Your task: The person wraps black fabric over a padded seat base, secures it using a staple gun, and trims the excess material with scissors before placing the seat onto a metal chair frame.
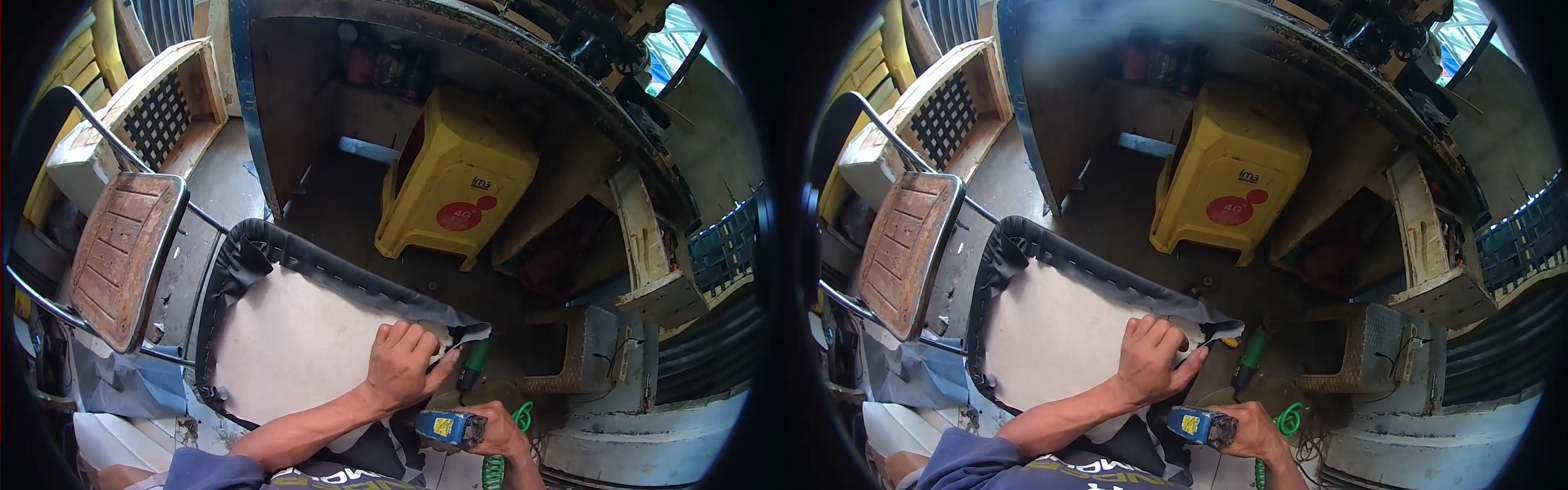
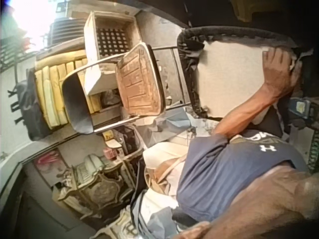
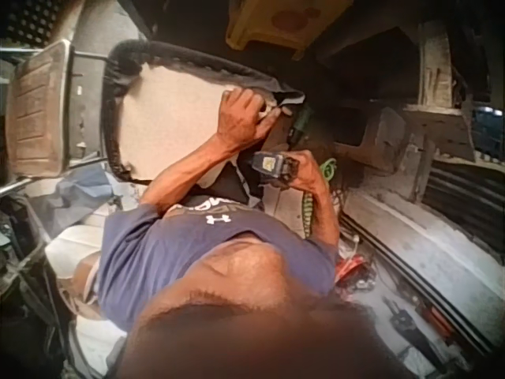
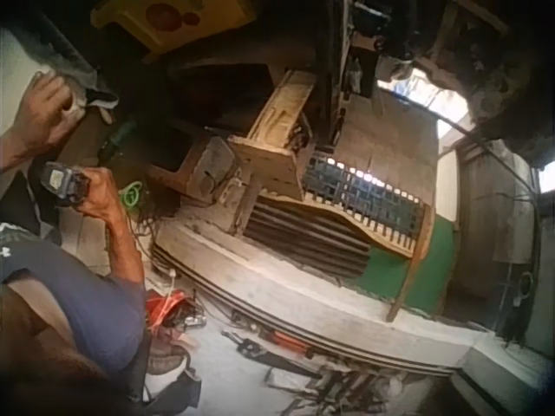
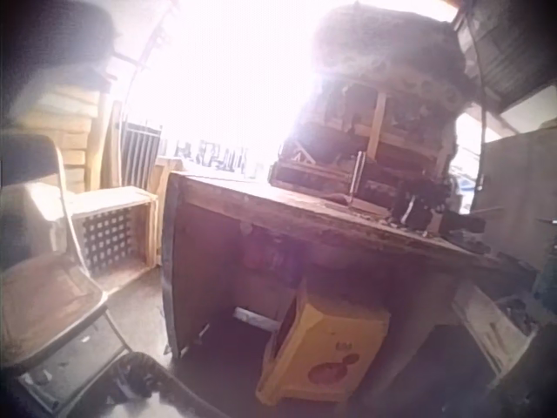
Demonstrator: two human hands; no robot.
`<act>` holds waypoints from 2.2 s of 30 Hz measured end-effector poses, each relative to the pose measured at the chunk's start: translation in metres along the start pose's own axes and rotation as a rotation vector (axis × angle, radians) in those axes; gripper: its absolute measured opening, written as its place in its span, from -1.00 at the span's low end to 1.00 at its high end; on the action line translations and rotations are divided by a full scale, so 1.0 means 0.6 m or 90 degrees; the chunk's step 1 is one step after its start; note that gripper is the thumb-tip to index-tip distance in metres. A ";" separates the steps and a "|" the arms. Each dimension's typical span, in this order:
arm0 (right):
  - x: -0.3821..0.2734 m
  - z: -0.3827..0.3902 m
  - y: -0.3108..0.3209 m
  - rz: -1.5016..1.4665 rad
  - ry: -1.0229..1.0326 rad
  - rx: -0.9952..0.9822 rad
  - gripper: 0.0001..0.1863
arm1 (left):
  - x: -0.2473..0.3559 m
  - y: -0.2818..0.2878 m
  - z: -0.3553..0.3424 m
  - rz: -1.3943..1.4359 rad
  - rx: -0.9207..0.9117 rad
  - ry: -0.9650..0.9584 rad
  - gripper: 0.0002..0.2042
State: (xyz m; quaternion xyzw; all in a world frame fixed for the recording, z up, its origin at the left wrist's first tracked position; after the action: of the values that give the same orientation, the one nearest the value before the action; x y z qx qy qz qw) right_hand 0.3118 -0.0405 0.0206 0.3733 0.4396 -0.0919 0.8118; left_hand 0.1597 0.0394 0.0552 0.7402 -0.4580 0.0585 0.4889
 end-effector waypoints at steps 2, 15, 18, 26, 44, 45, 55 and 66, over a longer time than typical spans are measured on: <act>0.003 -0.009 -0.002 -0.005 0.005 -0.012 -0.52 | 0.002 -0.008 -0.017 -0.060 -0.081 0.025 -0.57; 0.001 -0.026 -0.014 0.008 -0.030 0.015 -0.60 | 0.009 -0.024 -0.067 -0.160 -0.099 0.075 -0.78; 0.021 -0.022 -0.028 -0.020 -0.045 0.005 -0.58 | -0.004 0.005 -0.021 -0.073 -0.097 0.074 -0.77; -0.015 0.010 0.112 0.122 0.046 0.186 -0.46 | -0.053 0.038 0.015 0.127 -0.046 0.033 -0.85; -0.121 -0.143 0.165 0.524 0.059 0.001 -0.42 | -0.073 0.046 0.059 0.125 -0.031 0.020 -0.68; -0.127 -0.135 0.175 0.456 0.067 0.027 -0.45 | -0.060 0.048 0.052 0.097 -0.038 0.012 -0.66; -0.094 -0.050 0.204 0.251 0.056 0.164 -0.58 | -0.054 0.032 0.043 0.070 -0.020 -0.010 -0.77; -0.115 -0.074 0.167 0.377 0.100 0.119 -0.45 | -0.073 0.052 0.054 0.130 0.045 0.026 -0.81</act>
State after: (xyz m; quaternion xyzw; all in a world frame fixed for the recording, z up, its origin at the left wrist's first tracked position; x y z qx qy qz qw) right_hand 0.2901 0.0483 0.1124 0.5636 0.3633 0.1374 0.7290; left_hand 0.1001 0.0382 0.0362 0.7048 -0.5187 0.1396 0.4633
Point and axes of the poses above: each hand's wrist, its own z-axis away from the middle knuckle, its own y-axis out of the back of the hand, x = y × z, the point moved 10 cm from there along -z, towards the middle knuckle, and after that the axes turned 15 degrees about -x, right-handed, at the moved point
